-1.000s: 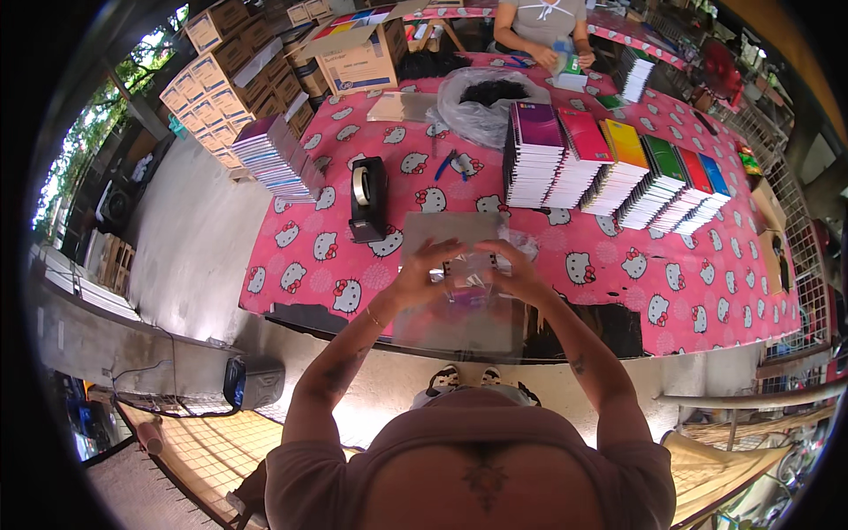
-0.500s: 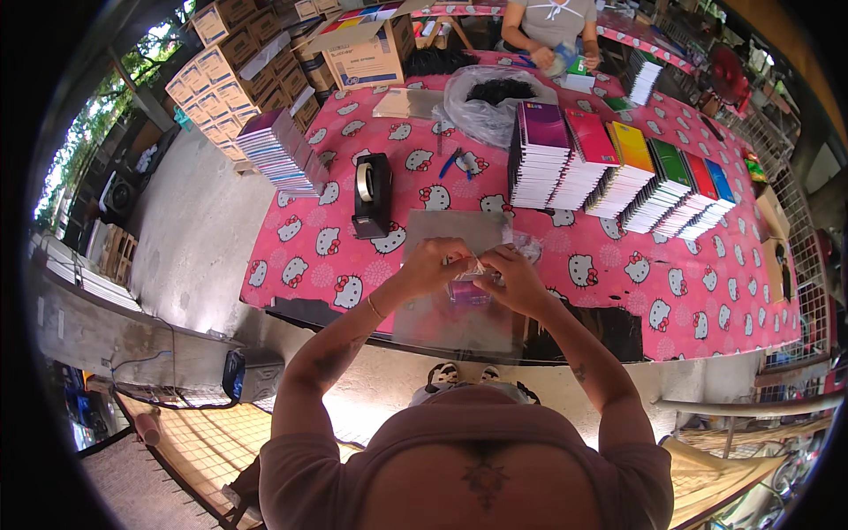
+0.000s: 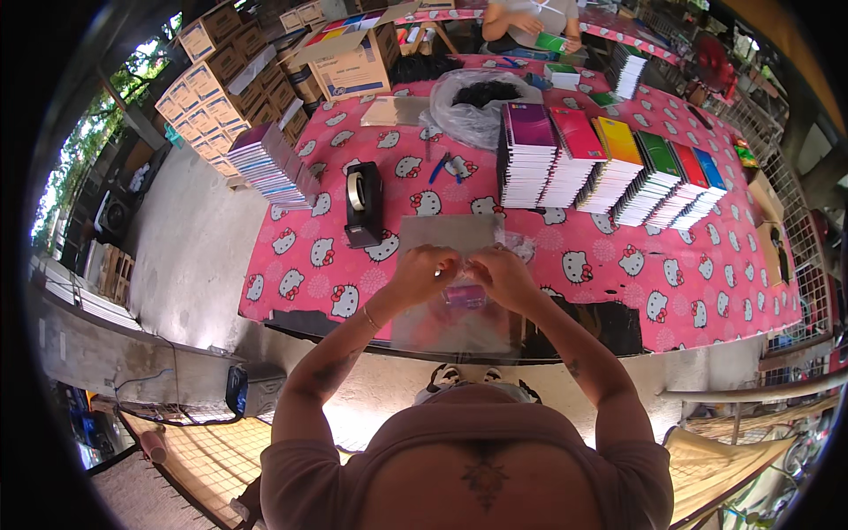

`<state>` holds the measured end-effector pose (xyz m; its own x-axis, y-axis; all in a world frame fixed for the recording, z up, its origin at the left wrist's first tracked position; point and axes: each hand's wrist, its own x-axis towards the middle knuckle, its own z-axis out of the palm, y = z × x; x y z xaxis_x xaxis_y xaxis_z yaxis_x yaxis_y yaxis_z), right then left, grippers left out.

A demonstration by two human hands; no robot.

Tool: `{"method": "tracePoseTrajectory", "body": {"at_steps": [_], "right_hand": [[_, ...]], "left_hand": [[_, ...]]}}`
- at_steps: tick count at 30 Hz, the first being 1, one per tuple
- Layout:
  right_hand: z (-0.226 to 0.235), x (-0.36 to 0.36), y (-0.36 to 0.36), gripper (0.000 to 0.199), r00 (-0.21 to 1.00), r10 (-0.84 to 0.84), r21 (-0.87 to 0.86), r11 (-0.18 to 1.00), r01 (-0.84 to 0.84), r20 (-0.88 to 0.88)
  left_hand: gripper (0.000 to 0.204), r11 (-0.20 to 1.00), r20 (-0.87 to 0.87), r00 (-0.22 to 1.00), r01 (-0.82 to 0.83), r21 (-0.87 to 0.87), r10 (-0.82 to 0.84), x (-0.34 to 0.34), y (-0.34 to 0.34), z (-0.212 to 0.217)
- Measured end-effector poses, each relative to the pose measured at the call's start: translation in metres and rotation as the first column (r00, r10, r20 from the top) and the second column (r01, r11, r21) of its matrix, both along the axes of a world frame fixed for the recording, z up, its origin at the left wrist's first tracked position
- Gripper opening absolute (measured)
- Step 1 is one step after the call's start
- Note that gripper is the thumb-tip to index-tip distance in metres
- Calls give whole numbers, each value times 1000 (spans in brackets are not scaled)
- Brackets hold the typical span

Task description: The person places notebooks into plastic sleeves, seals them with tape, and organizes the packaged notebooks into color-coded stacks on a table.

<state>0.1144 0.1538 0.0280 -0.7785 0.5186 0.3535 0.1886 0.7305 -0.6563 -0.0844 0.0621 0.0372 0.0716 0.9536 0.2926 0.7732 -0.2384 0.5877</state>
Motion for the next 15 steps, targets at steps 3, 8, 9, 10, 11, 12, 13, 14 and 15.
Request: {"method": "tracePoseTrajectory", "body": {"at_steps": [3,8,9,10,11,12,13,14,15], "right_hand": [[6,-5,-6,32,986,-142,243,963,118,83],[-22,3,24,43,998,-61,-280,958,67,30],[-29,4,27,41,999,-51,-357,933,53,15],[-31,2,28,40,999,-34,-428,903,28,-6],[-34,1,28,39,1000,-25,-426,904,27,12],[-36,-2,27,37,999,-18,-420,907,28,28],[-35,-3,29,35,999,-17,-410,911,34,44],[-34,-4,30,34,999,-31,-407,913,36,19],[-37,-1,31,34,999,-53,-413,910,49,0]], "left_hand": [[23,984,-130,983,-143,-102,129,14,6,9],[24,969,-299,938,-109,223,175,14,17,1],[25,934,-387,898,-69,351,211,12,23,2],[27,992,-110,992,-41,123,55,5,26,-3],[28,994,207,977,66,-89,-46,-4,29,-12],[29,940,514,855,233,-249,-76,-14,35,-20],[28,937,490,872,171,-304,0,-20,42,-26],[28,928,463,883,108,-356,76,-24,47,-33],[27,909,437,887,54,-414,146,-21,50,-40]]}}
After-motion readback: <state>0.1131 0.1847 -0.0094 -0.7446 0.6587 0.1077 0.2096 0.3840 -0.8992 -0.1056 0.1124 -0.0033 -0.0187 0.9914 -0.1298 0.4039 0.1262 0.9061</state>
